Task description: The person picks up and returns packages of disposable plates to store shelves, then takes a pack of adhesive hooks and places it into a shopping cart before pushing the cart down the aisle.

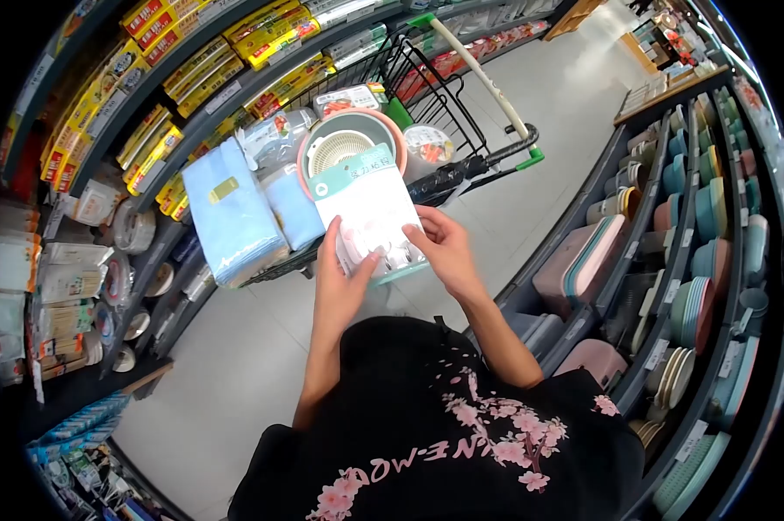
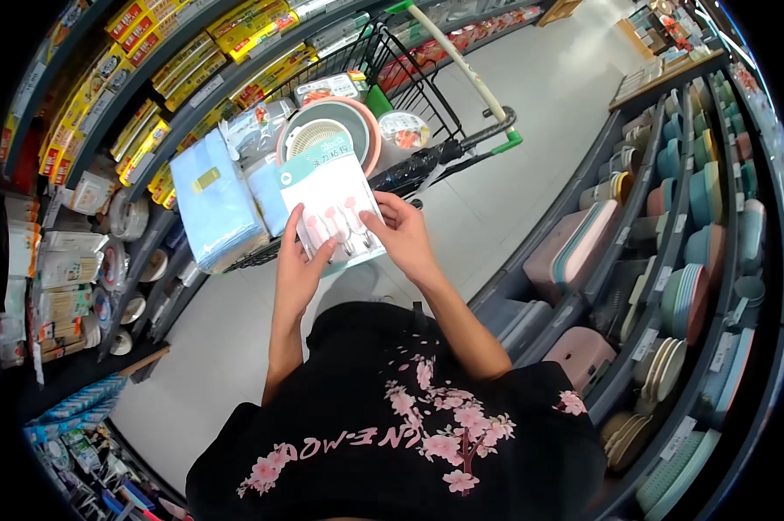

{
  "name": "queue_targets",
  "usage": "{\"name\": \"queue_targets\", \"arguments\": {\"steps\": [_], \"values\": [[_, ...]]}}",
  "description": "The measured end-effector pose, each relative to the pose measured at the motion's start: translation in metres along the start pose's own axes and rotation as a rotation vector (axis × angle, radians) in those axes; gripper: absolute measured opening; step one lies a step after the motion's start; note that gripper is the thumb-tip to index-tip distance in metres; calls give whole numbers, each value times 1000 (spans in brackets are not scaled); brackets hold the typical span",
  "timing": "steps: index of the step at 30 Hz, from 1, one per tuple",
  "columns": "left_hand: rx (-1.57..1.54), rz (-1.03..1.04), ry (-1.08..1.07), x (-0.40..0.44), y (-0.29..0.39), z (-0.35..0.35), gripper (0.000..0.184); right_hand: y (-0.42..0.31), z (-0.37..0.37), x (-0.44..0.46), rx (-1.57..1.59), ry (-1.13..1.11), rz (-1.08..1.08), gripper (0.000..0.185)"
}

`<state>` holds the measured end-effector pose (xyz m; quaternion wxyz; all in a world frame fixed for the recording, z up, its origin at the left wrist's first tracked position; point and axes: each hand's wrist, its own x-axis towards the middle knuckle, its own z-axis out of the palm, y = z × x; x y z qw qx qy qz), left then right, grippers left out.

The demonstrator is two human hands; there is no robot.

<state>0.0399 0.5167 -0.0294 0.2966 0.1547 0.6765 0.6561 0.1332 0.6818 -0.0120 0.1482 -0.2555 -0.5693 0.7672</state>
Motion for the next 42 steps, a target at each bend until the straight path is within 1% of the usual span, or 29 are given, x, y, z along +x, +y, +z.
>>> {"name": "queue_targets", "arguments": {"steps": [1, 3, 4, 7, 8, 9, 11, 12, 13, 15, 16, 17, 19, 21, 23, 24, 25, 27, 28, 30, 31, 33, 35, 37, 39, 41, 42], "values": [[-22, -5, 4, 11, -10, -1, 75, 1, -1, 12, -21, -2, 8, 33], [201, 138, 91, 36, -15, 1, 77, 6, -5, 42, -82, -51, 25, 32], [186, 149, 106, 51, -18, 2, 77, 12, -6, 58, -104, -38, 20, 33], [230, 120, 172, 86, -37, 2, 79, 26, -10, 103, -200, -64, -2, 32], [225, 96, 167, 100, -46, -1, 78, 39, -13, 119, -283, -57, -38, 33], [221, 70, 164, 113, -53, -4, 77, 47, -12, 133, -284, -73, -26, 33], [203, 34, 218, 138, -69, -7, 75, 59, -10, 155, -472, -20, -13, 34], [248, 24, 233, 149, -75, -9, 74, 63, -5, 161, -425, 5, -22, 41], [295, 19, 245, 157, -80, -13, 72, 72, -5, 170, -423, -8, -14, 41], [333, 8, 273, 169, -80, -14, 72, 93, -11, 193, -868, 32, -99, 46], [341, 10, 288, 174, -81, -14, 73, 99, -11, 200, -957, 69, -208, 46], [351, 11, 303, 178, -83, -13, 74, 102, -9, 208, -956, 63, -206, 46], [350, 13, 338, 190, -87, -10, 78, 108, -2, 226, -1070, 66, -250, 46], [351, 21, 370, 199, -102, -6, 81, 105, 6, 232, -1027, 83, -272, 47], [428, 41, 424, 207, -113, 1, 86, 103, 10, 237, -1080, 61, -276, 49], [437, -24, 391, 208, -114, 2, 89, 100, 10, 237, -1129, 35, -169, 48], [437, -24, 394, 208, -116, 2, 89, 99, 12, 236, -1129, 33, -170, 48], [457, -80, 389, 205, -114, 4, 89, 105, 11, 233, -1198, 17, -257, 48], [457, -82, 388, 206, -114, 3, 89, 107, 10, 234, -1198, 17, -255, 48], [391, -21, 429, 206, -112, -1, 89, 107, 11, 232, -1267, 21, -347, 47], [393, -28, 426, 206, -112, 0, 89, 107, 11, 232, -1266, 19, -338, 47], [451, 22, 447, 211, -118, -2, 88, 102, 17, 236, -1265, -12, -226, 42], [430, 25, 452, 217, -123, 0, 86, 99, 18, 241, -1268, -10, -239, 39], [475, 69, 504, 220, -132, 3, 86, 100, 15, 249, -1246, -47, -370, 38], [473, 56, 502, 221, -132, 6, 86, 103, 12, 250, -1248, -53, -358, 38], [473, 57, 504, 222, -131, 6, 85, 104, 9, 253, -1295, -101, -392, 37], [552, 76, 490, 220, -131, 7, 86, 104, 8, 254, -1238, -147, -339, 36]]}}
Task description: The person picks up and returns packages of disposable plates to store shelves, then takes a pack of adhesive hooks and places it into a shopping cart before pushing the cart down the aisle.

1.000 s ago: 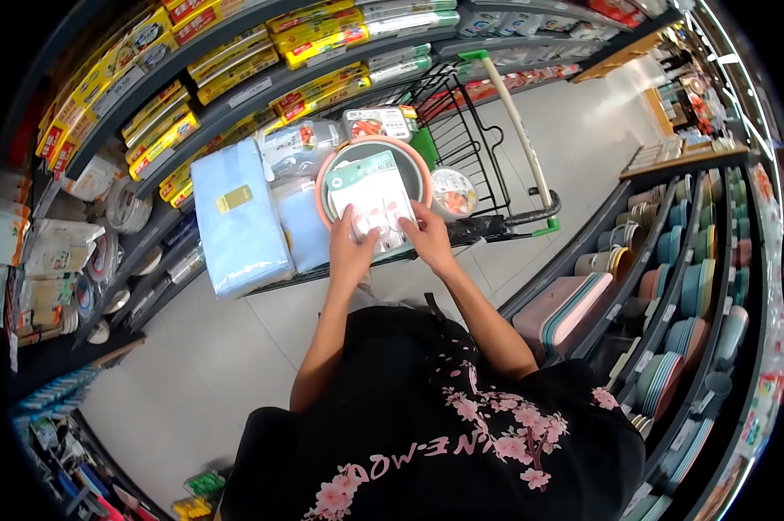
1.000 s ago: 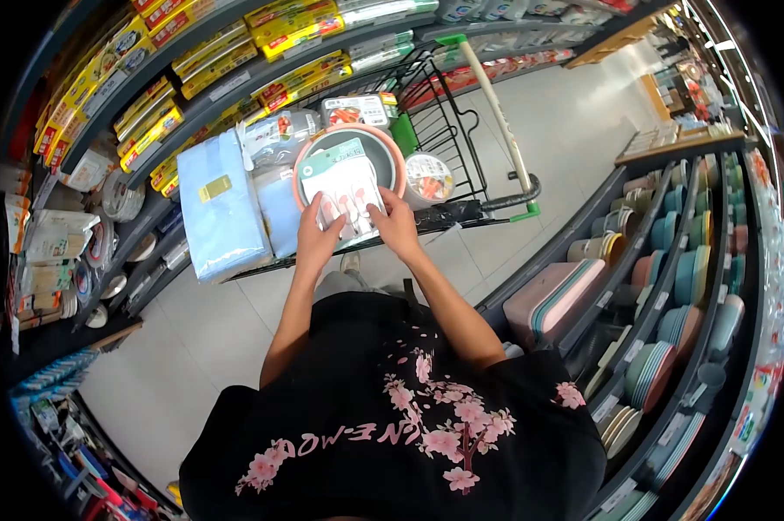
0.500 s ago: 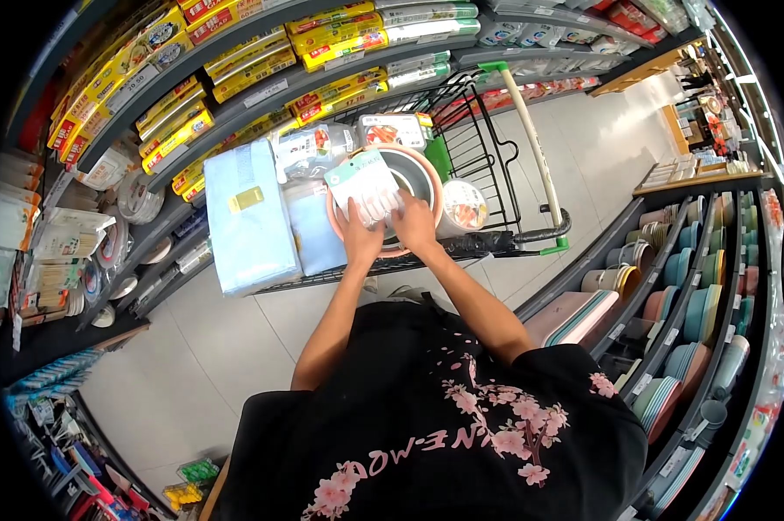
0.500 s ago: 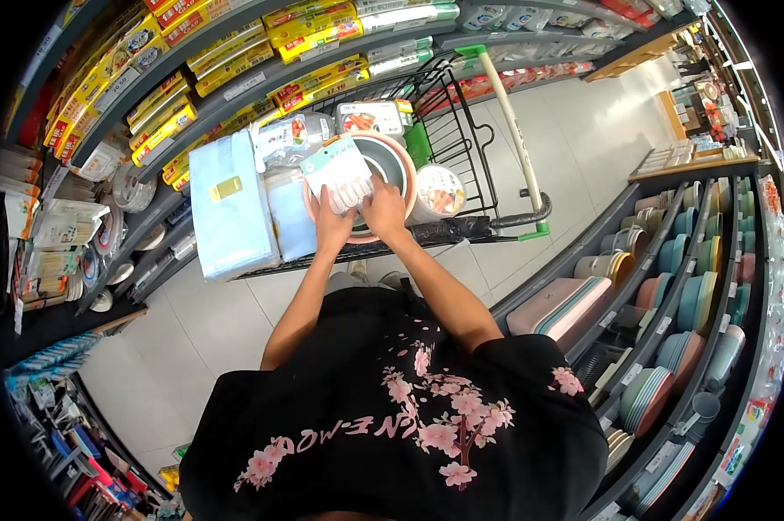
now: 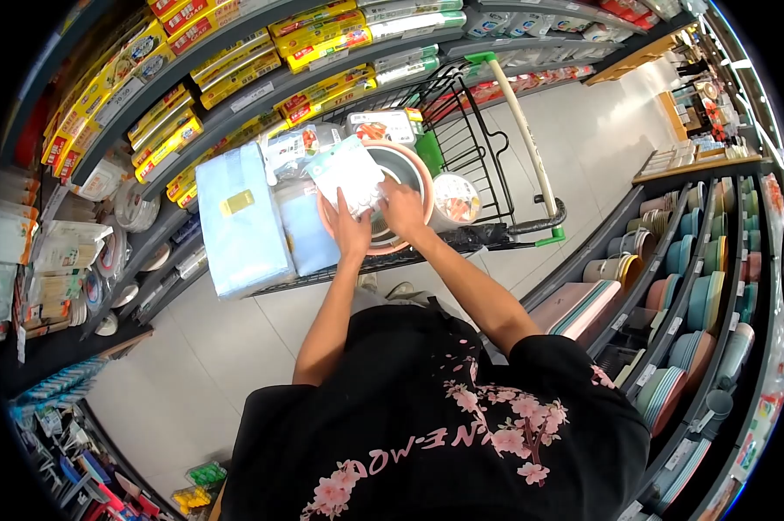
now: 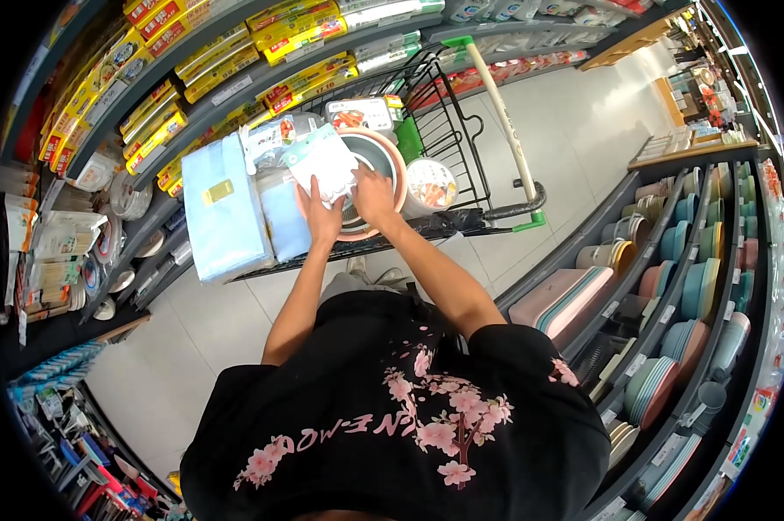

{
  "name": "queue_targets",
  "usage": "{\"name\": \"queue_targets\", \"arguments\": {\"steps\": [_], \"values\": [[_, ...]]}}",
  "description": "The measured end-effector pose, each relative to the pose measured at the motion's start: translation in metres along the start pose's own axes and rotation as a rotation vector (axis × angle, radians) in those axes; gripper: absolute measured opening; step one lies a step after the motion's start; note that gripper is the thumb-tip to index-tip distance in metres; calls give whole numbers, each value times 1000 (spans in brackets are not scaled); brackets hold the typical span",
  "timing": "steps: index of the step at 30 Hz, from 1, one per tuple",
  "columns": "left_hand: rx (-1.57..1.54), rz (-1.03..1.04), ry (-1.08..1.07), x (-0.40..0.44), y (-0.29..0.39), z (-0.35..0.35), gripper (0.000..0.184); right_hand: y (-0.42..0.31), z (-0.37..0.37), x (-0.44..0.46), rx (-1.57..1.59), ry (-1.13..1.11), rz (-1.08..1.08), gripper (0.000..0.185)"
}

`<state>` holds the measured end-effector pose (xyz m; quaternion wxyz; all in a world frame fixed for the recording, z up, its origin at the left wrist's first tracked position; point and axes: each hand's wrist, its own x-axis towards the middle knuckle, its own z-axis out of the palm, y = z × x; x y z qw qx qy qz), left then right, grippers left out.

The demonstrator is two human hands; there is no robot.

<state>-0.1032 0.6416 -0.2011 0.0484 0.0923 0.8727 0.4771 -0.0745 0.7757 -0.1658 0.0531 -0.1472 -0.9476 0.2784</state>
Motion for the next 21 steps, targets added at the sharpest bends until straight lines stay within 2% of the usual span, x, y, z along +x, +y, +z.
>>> {"name": "queue_targets", "arguments": {"steps": [3, 5, 7, 9, 11, 14, 16, 18, 21], "values": [[80, 38, -15, -7, -1, 3, 87, 2, 3, -12, 17, 49, -93, 34], [93, 38, -24, -9, 0, 5, 88, 3, -1, -18, -4, 7, -69, 35], [72, -6, -27, -10, 2, 7, 88, 0, -9, -24, 113, -46, -21, 35], [92, -13, -29, -9, 0, 12, 87, 1, -15, -31, 126, -30, -16, 36], [112, -25, -23, -10, 1, 17, 87, 3, -25, -39, 268, -32, 25, 35], [196, -113, -113, -12, 11, 19, 87, 7, -52, -54, 342, -16, 85, 33], [157, -90, -159, -21, 41, 15, 87, 3, -86, -65, 427, -7, 174, 33], [69, -44, -237, -32, 78, 14, 84, 23, -102, -77, 522, 66, 162, 33], [-64, 17, -307, -53, 140, 27, 64, 57, -141, -102, 691, 187, 184, 33]]}}
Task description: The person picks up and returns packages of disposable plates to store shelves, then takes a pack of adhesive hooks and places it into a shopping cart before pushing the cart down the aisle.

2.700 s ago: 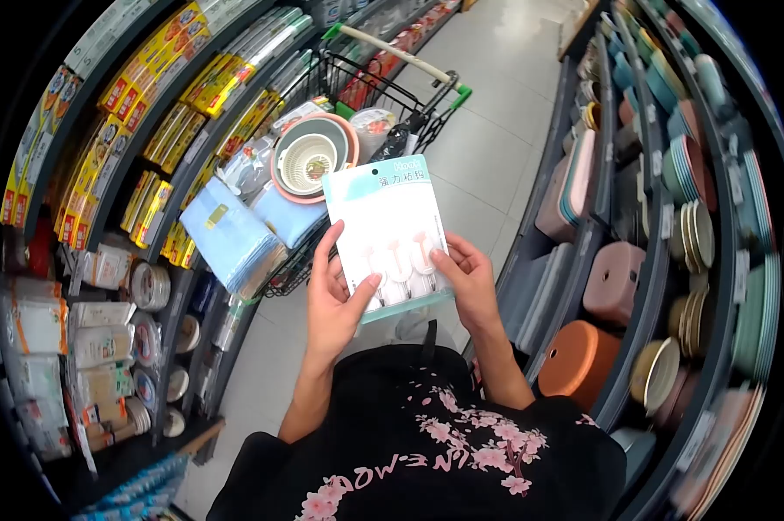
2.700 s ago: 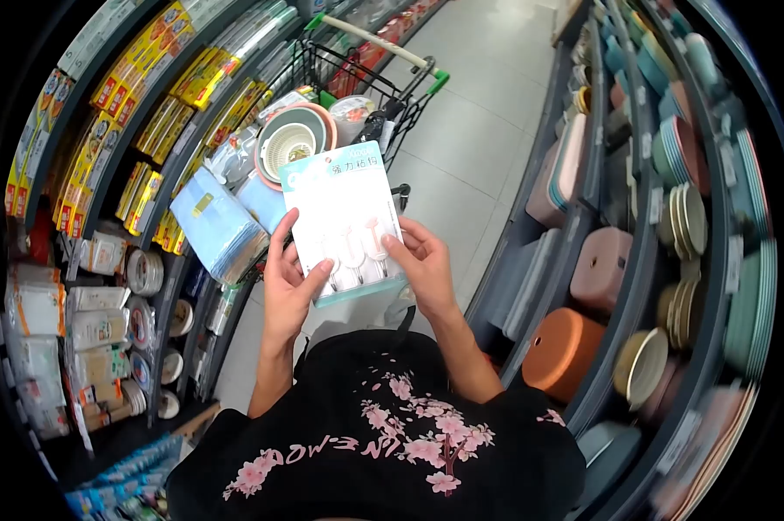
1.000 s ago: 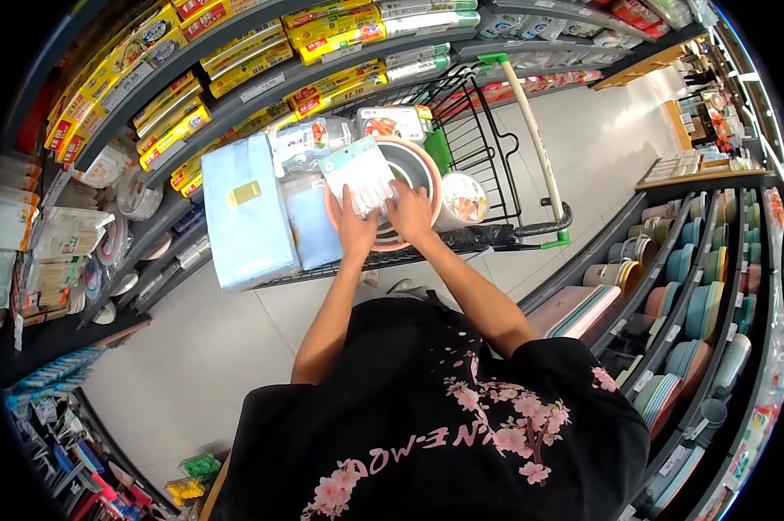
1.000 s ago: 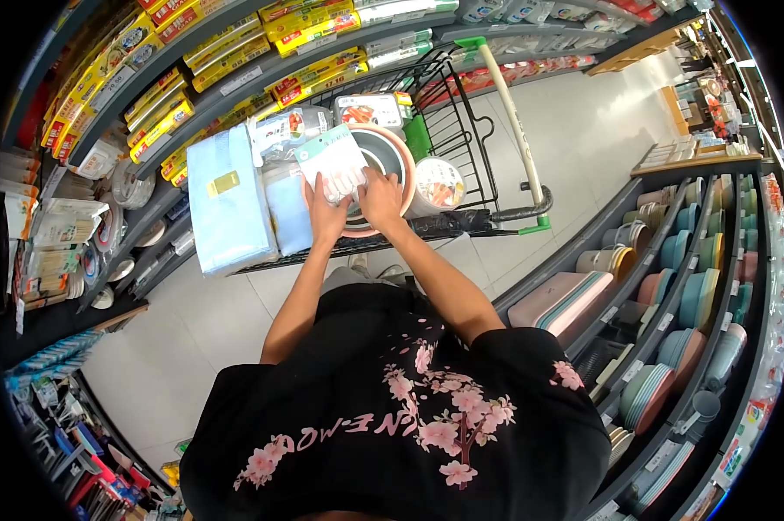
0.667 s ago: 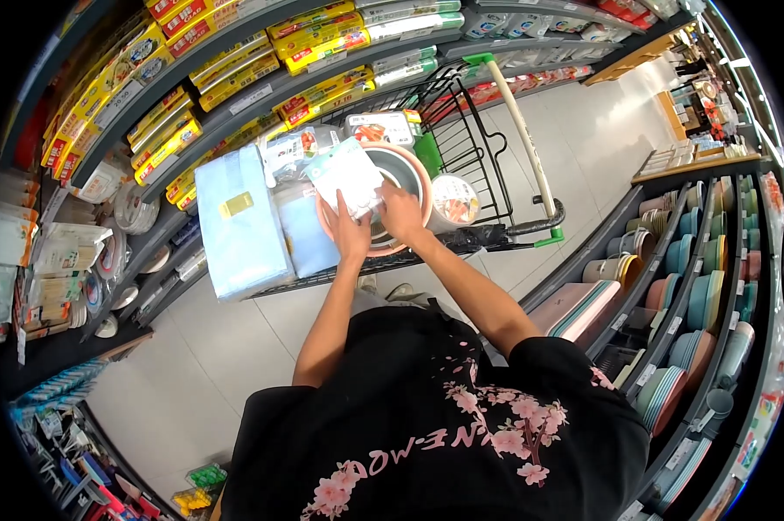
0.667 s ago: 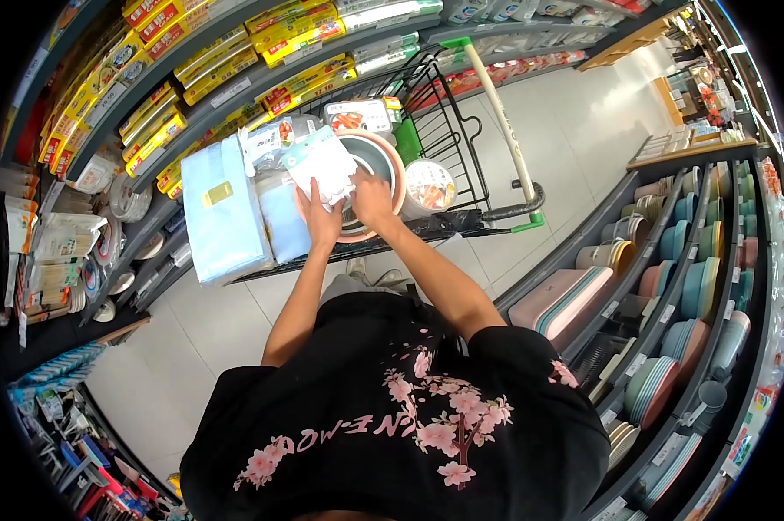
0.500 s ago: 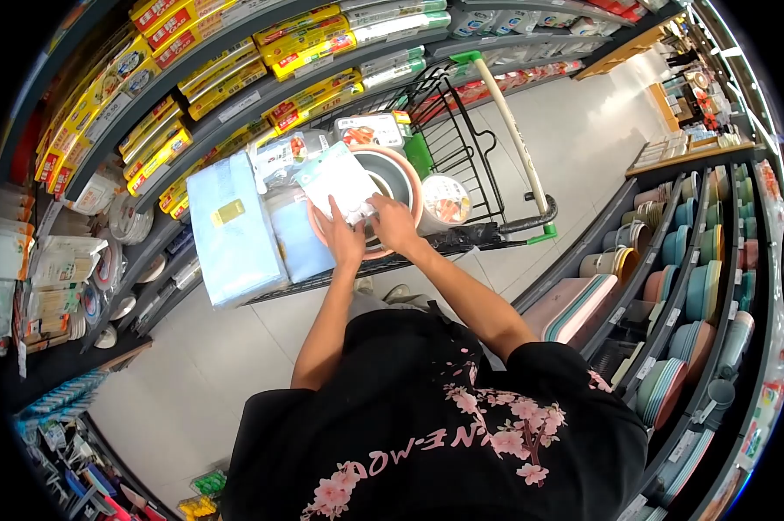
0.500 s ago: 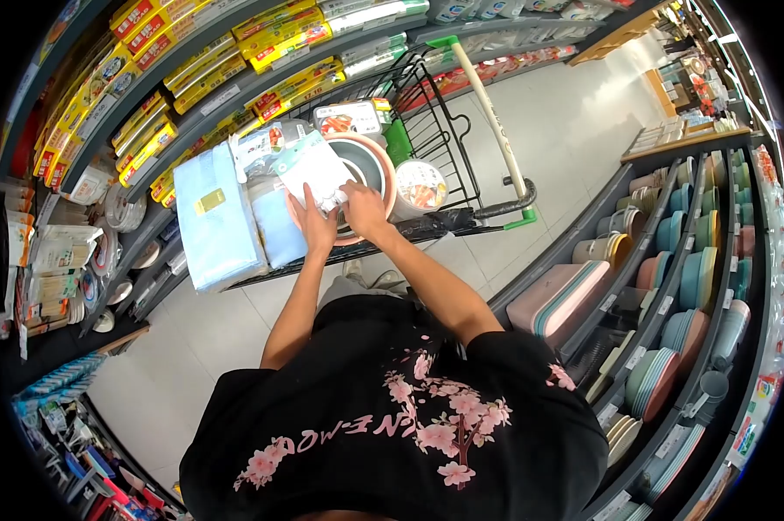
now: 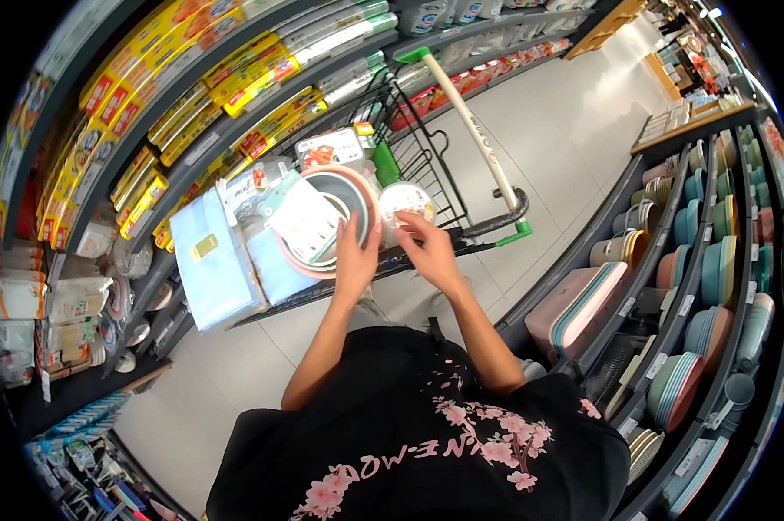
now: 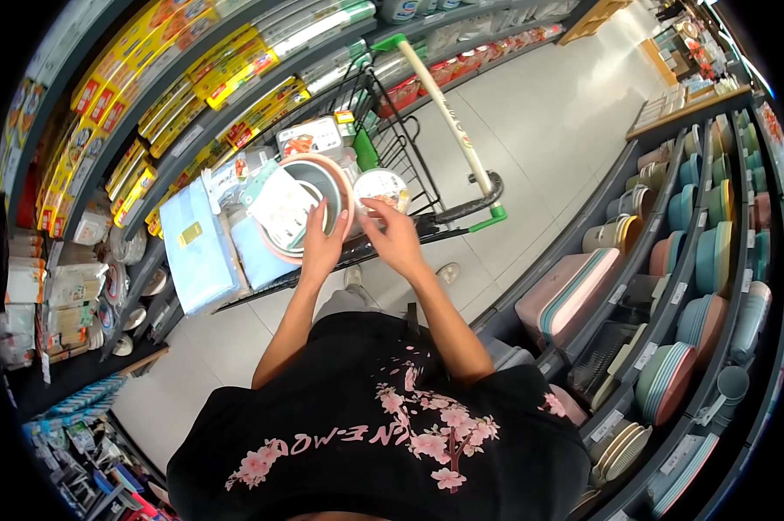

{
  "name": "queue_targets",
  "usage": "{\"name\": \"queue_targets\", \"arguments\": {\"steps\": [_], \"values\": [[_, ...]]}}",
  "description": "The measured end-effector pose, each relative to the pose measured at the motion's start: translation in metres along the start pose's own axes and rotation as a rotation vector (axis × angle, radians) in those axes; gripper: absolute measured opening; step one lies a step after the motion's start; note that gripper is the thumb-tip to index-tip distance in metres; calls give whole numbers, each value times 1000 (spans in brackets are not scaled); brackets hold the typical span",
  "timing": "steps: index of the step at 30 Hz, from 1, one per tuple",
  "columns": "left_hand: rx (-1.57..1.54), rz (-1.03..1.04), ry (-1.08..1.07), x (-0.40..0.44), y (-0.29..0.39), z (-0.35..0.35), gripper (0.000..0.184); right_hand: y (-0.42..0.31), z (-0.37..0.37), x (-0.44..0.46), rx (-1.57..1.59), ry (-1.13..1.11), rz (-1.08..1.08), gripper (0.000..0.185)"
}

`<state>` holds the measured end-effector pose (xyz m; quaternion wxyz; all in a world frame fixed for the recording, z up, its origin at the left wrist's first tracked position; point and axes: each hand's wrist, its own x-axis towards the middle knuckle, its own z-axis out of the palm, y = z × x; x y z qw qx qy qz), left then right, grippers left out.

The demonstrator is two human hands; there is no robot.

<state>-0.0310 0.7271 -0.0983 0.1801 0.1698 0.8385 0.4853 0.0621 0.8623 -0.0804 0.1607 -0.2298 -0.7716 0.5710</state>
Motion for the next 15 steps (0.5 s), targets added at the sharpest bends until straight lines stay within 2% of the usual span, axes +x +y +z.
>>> {"name": "queue_targets", "arguments": {"steps": [2, 4, 5, 10, 15], "values": [[-20, 90, -52, -4, 34, 22, 58, -14, -49, -11, 162, 88, 23, 33], [-315, 32, -207, -12, 71, 53, 53, -14, -98, -21, 168, 203, 21, 31], [-332, 72, -243, -16, 93, 69, 51, -6, -123, -23, 177, 243, 18, 29], [-220, 103, -345, -38, 184, 156, 49, 31, -238, -36, 261, 324, 15, 27], [-207, 133, -422, -55, 228, 234, 49, 60, -334, -52, 183, 425, 72, 28]]}}
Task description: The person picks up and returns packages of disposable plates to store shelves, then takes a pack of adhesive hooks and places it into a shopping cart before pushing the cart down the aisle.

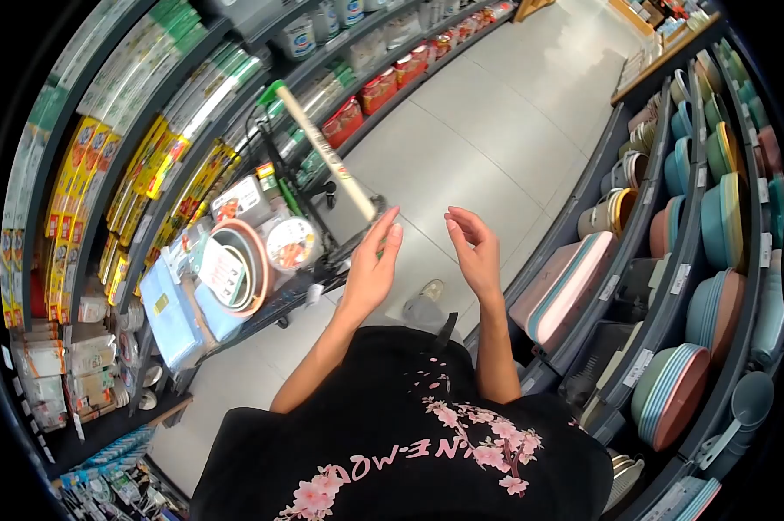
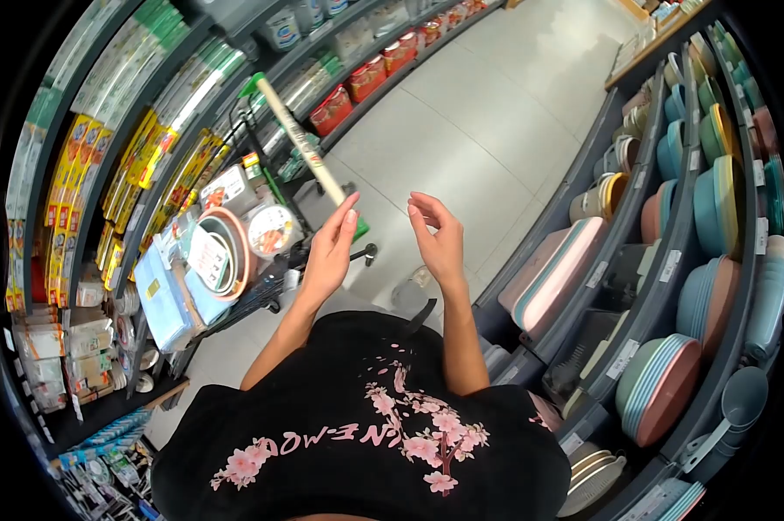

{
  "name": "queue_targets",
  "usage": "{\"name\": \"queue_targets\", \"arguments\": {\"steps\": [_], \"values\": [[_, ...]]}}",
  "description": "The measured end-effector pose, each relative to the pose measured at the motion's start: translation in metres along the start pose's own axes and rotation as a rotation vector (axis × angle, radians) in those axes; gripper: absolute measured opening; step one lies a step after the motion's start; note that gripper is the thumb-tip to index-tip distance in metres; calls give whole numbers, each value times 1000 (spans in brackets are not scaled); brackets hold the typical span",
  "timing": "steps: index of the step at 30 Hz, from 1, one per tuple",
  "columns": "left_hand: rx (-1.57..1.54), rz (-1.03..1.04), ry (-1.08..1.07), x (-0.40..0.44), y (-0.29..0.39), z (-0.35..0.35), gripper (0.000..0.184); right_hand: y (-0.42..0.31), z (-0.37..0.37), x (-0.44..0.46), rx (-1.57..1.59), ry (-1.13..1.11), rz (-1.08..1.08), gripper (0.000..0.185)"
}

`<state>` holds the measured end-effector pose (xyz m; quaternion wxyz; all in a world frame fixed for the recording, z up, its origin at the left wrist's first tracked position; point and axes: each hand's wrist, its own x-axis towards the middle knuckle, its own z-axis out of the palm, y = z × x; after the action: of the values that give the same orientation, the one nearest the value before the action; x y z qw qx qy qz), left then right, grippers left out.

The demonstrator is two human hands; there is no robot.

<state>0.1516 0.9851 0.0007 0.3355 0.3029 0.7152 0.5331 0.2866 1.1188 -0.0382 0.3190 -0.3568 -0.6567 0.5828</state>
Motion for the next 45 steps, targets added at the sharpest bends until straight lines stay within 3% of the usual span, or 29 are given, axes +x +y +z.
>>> {"name": "queue_targets", "arguments": {"steps": [5, 13, 20, 25, 31, 36, 39, 42, 43, 45], "values": [[-6, -41, -48, 14, 20, 56, 50, -1, -54, 16, -21, -18, -36, 29], [-156, -24, -34, 60, 26, 85, 55, -12, -53, 61, 23, -263, -28, 35], [-340, 64, 100, 126, 10, 92, 60, -20, -43, 138, -123, -526, -106, 55], [-479, 98, 241, 197, 2, 88, 64, -21, -21, 219, -228, -739, -315, 72], [-464, 100, 434, 261, 16, 58, 66, -40, 20, 306, -342, -969, -427, 73], [-513, 79, 606, 267, 6, 28, 62, -46, 66, 336, -326, -1136, -499, 65], [-432, 0, 757, 257, -1, 11, 58, -43, 95, 345, -313, -1275, -549, 59], [-46, -170, 992, 247, -13, 3, 54, -31, 123, 353, -364, -1397, -614, 56], [-45, -191, 1033, 244, -19, 2, 54, -25, 134, 356, -398, -1404, -680, 55], [300, -186, 1222, 244, -40, 3, 49, -14, 157, 363, -408, -1467, -747, 55]]}}
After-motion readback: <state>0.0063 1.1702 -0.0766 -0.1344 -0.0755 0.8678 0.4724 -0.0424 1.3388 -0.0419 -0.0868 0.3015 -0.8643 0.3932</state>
